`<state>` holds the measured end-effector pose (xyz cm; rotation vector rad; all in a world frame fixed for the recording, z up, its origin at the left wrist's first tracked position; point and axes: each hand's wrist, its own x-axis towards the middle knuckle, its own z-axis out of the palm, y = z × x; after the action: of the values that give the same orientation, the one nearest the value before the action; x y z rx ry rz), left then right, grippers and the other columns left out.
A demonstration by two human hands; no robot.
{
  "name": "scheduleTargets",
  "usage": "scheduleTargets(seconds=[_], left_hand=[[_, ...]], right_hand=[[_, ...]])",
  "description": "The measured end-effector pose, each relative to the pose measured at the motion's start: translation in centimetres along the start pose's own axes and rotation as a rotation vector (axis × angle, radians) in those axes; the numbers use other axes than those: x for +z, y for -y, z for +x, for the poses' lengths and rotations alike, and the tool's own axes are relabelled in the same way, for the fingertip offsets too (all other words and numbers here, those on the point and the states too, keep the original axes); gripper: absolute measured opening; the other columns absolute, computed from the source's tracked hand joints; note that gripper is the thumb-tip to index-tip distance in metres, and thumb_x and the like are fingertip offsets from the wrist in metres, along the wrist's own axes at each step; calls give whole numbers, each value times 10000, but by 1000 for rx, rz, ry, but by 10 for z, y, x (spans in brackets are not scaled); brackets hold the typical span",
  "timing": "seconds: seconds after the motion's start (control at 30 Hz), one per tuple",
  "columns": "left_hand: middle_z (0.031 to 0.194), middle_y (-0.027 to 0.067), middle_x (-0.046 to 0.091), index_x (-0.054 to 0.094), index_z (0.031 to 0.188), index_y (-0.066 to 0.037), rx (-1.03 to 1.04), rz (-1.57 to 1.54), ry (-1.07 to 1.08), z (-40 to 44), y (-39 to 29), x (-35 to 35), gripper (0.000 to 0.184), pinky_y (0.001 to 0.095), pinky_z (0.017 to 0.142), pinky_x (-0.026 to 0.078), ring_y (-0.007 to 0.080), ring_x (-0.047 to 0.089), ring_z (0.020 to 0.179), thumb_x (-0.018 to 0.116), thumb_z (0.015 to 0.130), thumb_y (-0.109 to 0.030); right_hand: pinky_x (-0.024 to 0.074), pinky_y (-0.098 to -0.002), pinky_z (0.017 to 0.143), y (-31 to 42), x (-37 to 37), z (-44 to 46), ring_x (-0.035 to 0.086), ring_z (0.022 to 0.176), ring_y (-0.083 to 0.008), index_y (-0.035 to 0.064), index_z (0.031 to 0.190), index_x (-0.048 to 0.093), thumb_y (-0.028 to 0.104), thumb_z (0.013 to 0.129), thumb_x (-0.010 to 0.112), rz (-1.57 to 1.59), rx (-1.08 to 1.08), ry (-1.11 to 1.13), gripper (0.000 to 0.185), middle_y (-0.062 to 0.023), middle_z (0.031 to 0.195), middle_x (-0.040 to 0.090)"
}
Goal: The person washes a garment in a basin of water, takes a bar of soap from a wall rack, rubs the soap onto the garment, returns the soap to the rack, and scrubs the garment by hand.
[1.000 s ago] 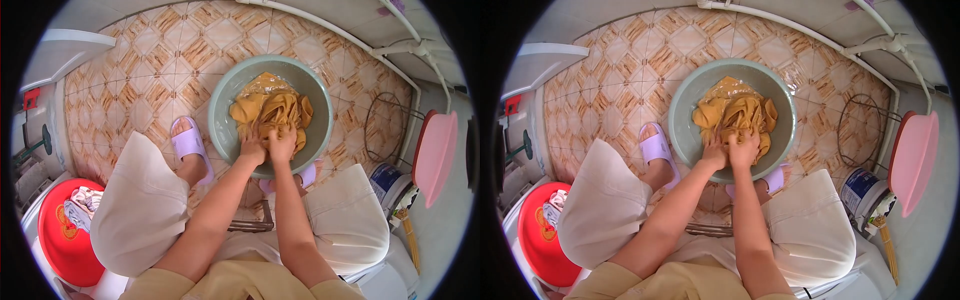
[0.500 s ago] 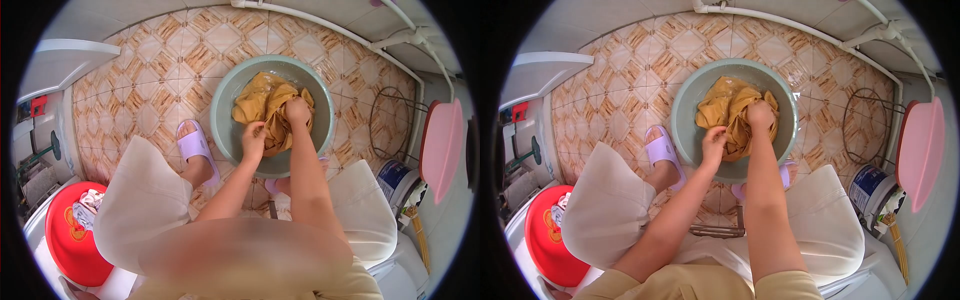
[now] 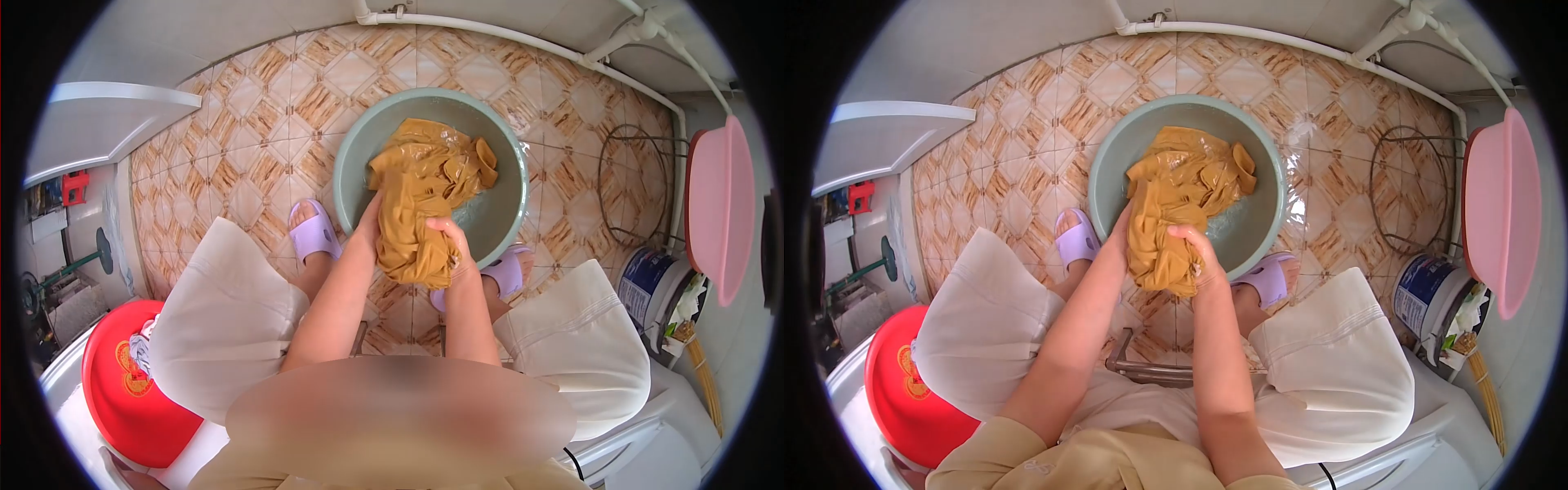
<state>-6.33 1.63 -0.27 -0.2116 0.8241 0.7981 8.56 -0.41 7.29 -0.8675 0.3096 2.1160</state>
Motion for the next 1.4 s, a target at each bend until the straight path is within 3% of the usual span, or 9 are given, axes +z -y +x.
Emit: scheduleTargets(seconds=[0.3,0.53,0.67,0.73,0.83,0.9,1.0,1.2,1.4], left_hand=[[1119,130,597,480,1207,28,224,553,57,-36,-44,82,554,338,884,481,219,604,993,634,675,11],[1111,110,611,508,1204,40,119,876,115,-44,-25,76,554,294,858,474,181,599,998,717,718,-123],[1093,172,634,644,1030,-3,-166,1797,-477,-35,-2,66,607,382,897,450,298,586,1056,699,692,-504],[1047,151,636,633,1015,-21,-66,1998,-583,-23,26,50,478,417,880,435,292,564,1049,712,707,-379],[1014,156,627,611,999,-15,337,2116,-616,-25,50,33,353,435,842,448,311,566,1010,666,717,-220],[1031,150,618,595,1013,-16,309,2052,-643,-24,51,33,363,442,851,437,305,550,1027,672,709,-199],[1046,138,614,573,1027,-15,299,1952,-672,-15,51,22,375,452,872,420,298,542,1038,681,711,-185],[1108,124,596,569,1063,-11,202,1919,-668,11,55,4,384,412,924,380,281,505,1094,669,742,-198],[1145,111,580,555,1102,-8,580,1928,-734,6,66,4,339,383,913,359,259,483,1111,556,820,-196]], right_hand=[[466,-308,810,50,-52,30,591,921,-199,11,1120,575,220,825,587,-622,-406,-429,362,-112,997,622],[357,-365,1002,83,-47,97,453,1215,-304,-48,1347,362,553,785,595,-940,-501,-762,855,-225,1324,442],[295,-487,1040,46,23,113,290,1321,-368,-27,1427,171,656,707,628,-1552,-235,-850,1092,-258,1432,256],[301,-499,1023,20,20,131,289,1320,-338,-5,1435,166,621,687,669,-2071,-374,-1047,1097,-257,1406,286],[340,-481,971,24,-5,146,320,1288,-338,54,1316,373,485,700,703,-2154,-539,-947,821,-192,1357,377],[396,-467,911,36,-11,152,429,1198,-346,82,1116,521,262,756,653,-2120,-641,-876,423,-143,1251,488],[432,-457,869,78,-2,143,526,1065,-348,77,1105,537,143,766,584,-1749,-519,-709,348,-141,1106,558],[445,-444,865,82,0,71,564,973,-320,62,958,642,102,719,587,-2145,-737,-448,249,-92,1032,598],[367,-460,841,-5,-12,68,513,1013,-256,76,973,629,292,749,587,-2388,-729,-468,314,-97,1008,571]])
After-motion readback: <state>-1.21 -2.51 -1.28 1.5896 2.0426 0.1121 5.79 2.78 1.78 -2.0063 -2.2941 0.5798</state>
